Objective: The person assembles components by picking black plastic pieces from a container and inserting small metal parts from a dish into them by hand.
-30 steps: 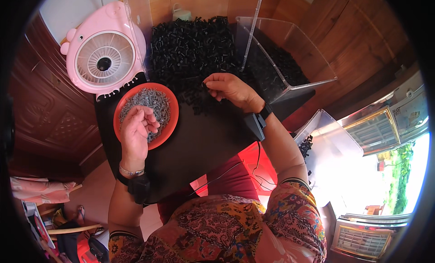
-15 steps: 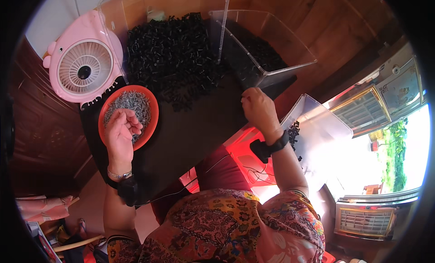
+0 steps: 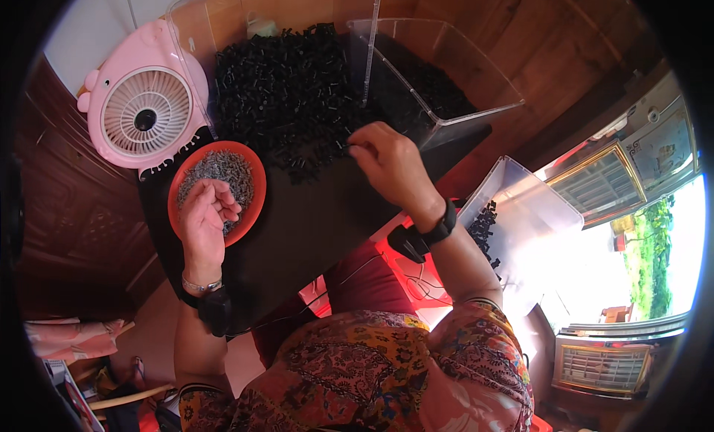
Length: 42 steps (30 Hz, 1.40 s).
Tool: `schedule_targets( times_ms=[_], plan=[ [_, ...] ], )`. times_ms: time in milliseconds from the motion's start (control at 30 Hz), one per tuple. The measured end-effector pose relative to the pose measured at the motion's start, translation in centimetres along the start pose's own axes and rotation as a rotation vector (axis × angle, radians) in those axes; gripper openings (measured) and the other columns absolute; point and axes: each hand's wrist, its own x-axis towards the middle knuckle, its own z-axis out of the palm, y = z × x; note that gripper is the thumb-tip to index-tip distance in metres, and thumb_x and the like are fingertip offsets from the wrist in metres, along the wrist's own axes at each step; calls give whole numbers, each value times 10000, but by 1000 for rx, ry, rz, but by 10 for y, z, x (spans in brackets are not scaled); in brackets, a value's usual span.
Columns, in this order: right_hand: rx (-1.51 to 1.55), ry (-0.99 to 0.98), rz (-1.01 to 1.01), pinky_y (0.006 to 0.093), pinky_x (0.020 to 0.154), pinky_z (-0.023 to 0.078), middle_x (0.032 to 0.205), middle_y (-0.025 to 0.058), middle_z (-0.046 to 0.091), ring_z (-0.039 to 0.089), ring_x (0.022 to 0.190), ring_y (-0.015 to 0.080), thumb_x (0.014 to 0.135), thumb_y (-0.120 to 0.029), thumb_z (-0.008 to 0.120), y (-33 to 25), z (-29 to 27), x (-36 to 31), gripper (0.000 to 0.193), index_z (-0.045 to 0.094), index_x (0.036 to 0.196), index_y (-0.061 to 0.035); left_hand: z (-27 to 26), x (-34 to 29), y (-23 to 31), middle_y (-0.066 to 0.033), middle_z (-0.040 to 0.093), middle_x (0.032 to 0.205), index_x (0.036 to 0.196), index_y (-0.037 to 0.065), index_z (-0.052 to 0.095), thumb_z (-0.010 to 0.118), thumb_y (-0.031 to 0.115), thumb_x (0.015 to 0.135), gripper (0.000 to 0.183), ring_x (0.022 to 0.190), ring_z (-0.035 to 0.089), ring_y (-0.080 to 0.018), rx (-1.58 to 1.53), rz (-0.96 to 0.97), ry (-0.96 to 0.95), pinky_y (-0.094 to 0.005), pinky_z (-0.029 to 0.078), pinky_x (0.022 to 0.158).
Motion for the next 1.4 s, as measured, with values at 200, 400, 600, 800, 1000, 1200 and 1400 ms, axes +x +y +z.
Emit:
schedule_targets(
  times_ms=[200,400,600,800,1000,1200,1400],
  plan=[
    [369,-282,-337,274,643,468,805,92,608,598,728,186,781,-52,666,-71,79,47,164,637,939,-17,-7,-3,8,-23,555,792,927,48,565,439,242,947,233,699,560,-126,-18,14,16,-235,426,626],
    [980,-459,-37,235,765,469,917,16,615,568,859,74,875,-41,623,-66,127,59,88,643,957,-18,-9,6,1,-26,558,798,907,61,541,426,271,955,245,692,554,-118,-77,19,50,-229,425,618],
    [1196,-515,75,238,845,450,960,3,635,568,900,78,886,-65,622,-56,133,57,134,651,1008,-16,-11,2,0,-29,571,787,917,41,577,463,260,943,248,671,565,-125,-52,-1,25,-238,445,603],
    [1246,-620,207,255,838,447,920,10,627,564,859,91,888,-131,629,-54,138,54,165,657,1006,-19,-10,5,-4,-23,575,781,873,60,567,496,261,933,221,671,568,-120,-66,-28,26,-235,445,599],
    [1214,-663,168,249,802,460,876,8,626,569,803,83,908,-124,601,-54,138,55,139,648,980,-15,-11,6,-8,-21,576,773,851,67,555,519,262,917,208,662,571,-123,-116,-57,27,-234,447,593],
    [1175,-639,129,250,796,461,885,6,623,561,828,77,920,-97,569,-55,137,55,125,637,985,-15,-11,5,-7,-28,574,767,862,58,551,506,263,918,217,656,575,-135,-167,-78,-12,-236,447,592],
    [1144,-633,206,244,798,457,894,-3,623,552,835,69,926,-126,570,-49,143,53,148,628,1004,-14,-10,4,-2,-33,578,771,875,52,544,484,246,924,209,655,573,-145,-166,-54,40,-246,444,601]
  ],
)
